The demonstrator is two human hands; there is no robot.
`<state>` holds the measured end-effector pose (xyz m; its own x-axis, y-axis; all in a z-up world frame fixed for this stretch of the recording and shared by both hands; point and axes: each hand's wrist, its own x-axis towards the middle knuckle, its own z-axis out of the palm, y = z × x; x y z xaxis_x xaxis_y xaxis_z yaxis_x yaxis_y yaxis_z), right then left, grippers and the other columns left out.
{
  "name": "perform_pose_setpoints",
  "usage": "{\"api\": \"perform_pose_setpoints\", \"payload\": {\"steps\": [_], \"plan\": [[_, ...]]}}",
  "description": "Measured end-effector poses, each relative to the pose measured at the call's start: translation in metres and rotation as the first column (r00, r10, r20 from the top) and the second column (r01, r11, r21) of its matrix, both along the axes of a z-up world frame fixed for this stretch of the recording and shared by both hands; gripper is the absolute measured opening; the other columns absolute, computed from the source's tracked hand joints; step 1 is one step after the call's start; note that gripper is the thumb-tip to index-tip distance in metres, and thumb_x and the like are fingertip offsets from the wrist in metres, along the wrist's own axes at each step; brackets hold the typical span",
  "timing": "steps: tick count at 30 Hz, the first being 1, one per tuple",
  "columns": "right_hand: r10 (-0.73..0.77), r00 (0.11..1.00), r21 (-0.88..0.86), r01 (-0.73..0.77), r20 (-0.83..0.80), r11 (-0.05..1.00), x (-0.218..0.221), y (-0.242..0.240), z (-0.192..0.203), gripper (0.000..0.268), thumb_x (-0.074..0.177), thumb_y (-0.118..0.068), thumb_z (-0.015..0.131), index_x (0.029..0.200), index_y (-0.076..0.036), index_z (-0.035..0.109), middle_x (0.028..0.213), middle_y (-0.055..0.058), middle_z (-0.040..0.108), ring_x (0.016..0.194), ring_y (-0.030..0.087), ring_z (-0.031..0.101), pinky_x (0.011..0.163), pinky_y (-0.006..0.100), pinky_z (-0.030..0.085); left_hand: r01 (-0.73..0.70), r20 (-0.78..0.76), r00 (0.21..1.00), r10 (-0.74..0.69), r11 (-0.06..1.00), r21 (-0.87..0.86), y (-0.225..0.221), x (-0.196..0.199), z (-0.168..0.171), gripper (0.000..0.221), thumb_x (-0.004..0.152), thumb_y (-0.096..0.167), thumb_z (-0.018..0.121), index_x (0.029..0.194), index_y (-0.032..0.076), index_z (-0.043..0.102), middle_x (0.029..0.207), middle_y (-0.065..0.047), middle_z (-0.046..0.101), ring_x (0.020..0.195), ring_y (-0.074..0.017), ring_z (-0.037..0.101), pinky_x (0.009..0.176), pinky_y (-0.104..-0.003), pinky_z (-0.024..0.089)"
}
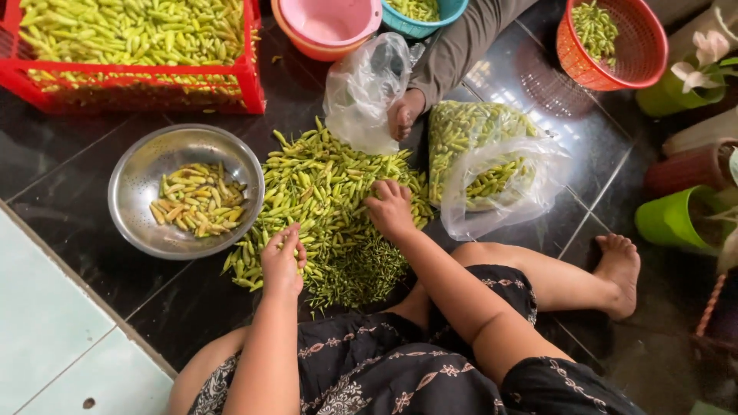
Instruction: A person sits on the floor and manually removes the stems from green chilies, sorting them into a metal bowl.
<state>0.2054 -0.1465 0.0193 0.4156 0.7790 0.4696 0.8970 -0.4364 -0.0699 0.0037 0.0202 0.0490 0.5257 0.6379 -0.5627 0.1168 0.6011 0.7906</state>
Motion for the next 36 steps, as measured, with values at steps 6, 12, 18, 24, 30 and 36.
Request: {"api": "perform_pose_setpoints", "payload": {"steps": [6, 12, 18, 24, 30, 36], "plan": [[0.038, 0.990, 0.022, -0.035, -0.136, 0.999, 0.008, -0.008, 0.016, 0.018, 0.080, -0.020, 0.081, 0.083, -0.020, 0.064, 0.099, -0.002, 0.054, 0.102, 0.022, 0.052, 0.081, 0.036, 0.038, 0.101, -0.007, 0.995, -0.101, 0.995, 0.001, -0.003, -0.001, -0.006, 0.024, 0.102, 0.012, 0.065, 0.122, -0.002, 0.069, 0.067, -0.007, 0.054, 0.051, -0.0128, 0.055, 0.040, -0.020, 0.038], [0.206, 0.755, 0.142, -0.151, -0.622, 0.978, -0.008, -0.012, 0.043, 0.007, 0.096, -0.011, 0.075, 0.090, -0.011, 0.071, 0.082, 0.004, 0.065, 0.080, 0.026, 0.065, 0.078, 0.040, 0.051, 0.232, 0.009, 0.973, -0.232, 0.973, 0.005, -0.009, -0.001, -0.011, 0.024, 0.098, 0.015, 0.071, 0.116, 0.000, 0.071, 0.064, -0.007, 0.055, 0.049, -0.0123, 0.055, 0.038, -0.019, 0.037], [0.226, 0.388, 0.101, -0.316, -0.894, 0.943, -0.039, -0.006, 0.053, 0.008, 0.089, -0.012, 0.082, 0.087, -0.006, 0.077, 0.078, 0.009, 0.072, 0.074, 0.024, 0.069, 0.076, 0.041, 0.053, 0.415, 0.030, 0.909, -0.416, 0.909, 0.023, -0.016, -0.003, -0.029, 0.020, 0.088, 0.012, 0.082, 0.103, 0.001, 0.075, 0.056, -0.006, 0.054, 0.044, -0.0101, 0.054, 0.034, -0.017, 0.037], [0.186, 0.308, 0.086, -0.311, -0.933, 0.946, -0.044, -0.005, 0.055, 0.009, 0.094, -0.012, 0.077, 0.089, -0.005, 0.078, 0.077, 0.010, 0.072, 0.070, 0.022, 0.067, 0.070, 0.038, 0.052, 0.460, 0.011, 0.887, -0.462, 0.886, 0.056, -0.017, -0.006, -0.036, 0.012, 0.086, 0.008, 0.082, 0.090, 0.000, 0.075, 0.053, -0.005, 0.053, 0.041, -0.0090, 0.053, 0.033, -0.017, 0.038], [0.179, 0.627, -0.001, -0.276, -0.758, 0.961, -0.044, -0.003, 0.007, 0.015, 0.090, -0.013, 0.075, 0.077, -0.008, 0.068, 0.069, 0.008, 0.065, 0.067, 0.028, 0.064, 0.064, 0.039, 0.052, 0.483, -0.112, 0.875, -0.471, 0.860, 0.164, -0.015, -0.007, -0.029, 0.010, 0.086, 0.008, 0.081, 0.083, 0.000, 0.076, 0.052, -0.007, 0.056, 0.043, -0.0109, 0.055, 0.037, -0.021, 0.043], [0.108, 0.649, -0.127, -0.304, -0.753, 0.944, -0.023, -0.016, 0.041, 0.013, 0.081, -0.011, 0.081, 0.087, -0.006, 0.070, 0.078, 0.010, 0.071, 0.078, 0.032, 0.068, 0.073, 0.043, 0.054, 0.387, -0.027, 0.922, -0.387, 0.920, 0.055, -0.008, -0.004, -0.028, 0.006, 0.089, 0.006, 0.074, 0.092, 0.001, 0.072, 0.065, -0.012, 0.062, 0.050, -0.0140, 0.059, 0.038, -0.020, 0.040]]}}
